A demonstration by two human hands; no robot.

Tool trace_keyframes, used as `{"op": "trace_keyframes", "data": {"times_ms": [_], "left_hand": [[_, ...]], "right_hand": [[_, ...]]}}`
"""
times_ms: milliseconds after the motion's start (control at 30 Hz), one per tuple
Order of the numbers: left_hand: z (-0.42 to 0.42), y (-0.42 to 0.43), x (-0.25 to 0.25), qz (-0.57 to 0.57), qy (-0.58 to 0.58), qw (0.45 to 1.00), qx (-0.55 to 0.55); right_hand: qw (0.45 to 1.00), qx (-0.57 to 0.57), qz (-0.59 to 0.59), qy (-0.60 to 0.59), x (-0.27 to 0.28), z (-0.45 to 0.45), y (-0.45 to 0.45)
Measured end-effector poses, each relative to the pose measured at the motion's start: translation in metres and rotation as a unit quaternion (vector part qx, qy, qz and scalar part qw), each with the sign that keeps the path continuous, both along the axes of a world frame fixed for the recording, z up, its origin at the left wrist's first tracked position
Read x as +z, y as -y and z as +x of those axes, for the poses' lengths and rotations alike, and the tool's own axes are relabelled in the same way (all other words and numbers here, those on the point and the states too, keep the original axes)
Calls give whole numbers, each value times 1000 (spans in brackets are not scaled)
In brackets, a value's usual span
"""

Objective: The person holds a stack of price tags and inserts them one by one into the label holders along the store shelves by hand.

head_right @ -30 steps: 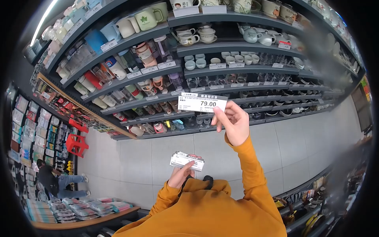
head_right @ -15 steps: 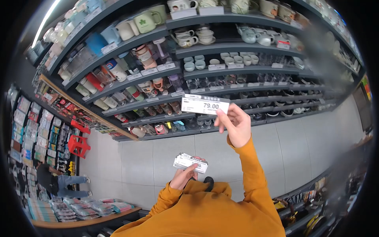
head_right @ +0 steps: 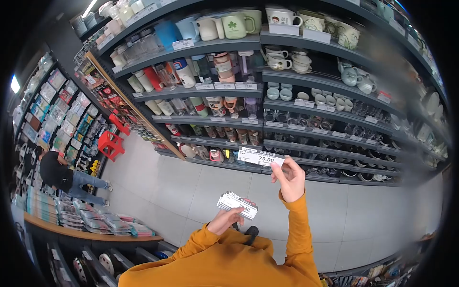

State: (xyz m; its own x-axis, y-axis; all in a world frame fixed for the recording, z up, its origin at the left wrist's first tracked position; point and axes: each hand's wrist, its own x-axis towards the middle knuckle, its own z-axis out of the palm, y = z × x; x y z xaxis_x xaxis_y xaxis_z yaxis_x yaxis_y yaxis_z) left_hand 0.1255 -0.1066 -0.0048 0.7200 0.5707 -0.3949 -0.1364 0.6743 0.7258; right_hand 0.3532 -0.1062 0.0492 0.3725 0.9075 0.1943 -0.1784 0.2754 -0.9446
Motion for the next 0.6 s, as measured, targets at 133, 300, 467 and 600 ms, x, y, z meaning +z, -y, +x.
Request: {"op": "trace_keyframes", "data": {"times_ms": [133, 300, 467, 600], "left_hand": [[-10, -11, -6, -11, 0, 1000, 25], [-20, -34, -8, -23, 13, 998, 58], [-36, -72, -20, -38, 39, 996, 73], [-53, -116, -30, -41, 57, 993, 97]], "right_hand": [[1000, 9, -15, 12, 16, -18, -17], [999, 32, -2, 25, 19, -30, -47], [997, 51, -31, 46, 10, -46, -91], [997, 41, -45, 45, 3, -65, -144]]}}
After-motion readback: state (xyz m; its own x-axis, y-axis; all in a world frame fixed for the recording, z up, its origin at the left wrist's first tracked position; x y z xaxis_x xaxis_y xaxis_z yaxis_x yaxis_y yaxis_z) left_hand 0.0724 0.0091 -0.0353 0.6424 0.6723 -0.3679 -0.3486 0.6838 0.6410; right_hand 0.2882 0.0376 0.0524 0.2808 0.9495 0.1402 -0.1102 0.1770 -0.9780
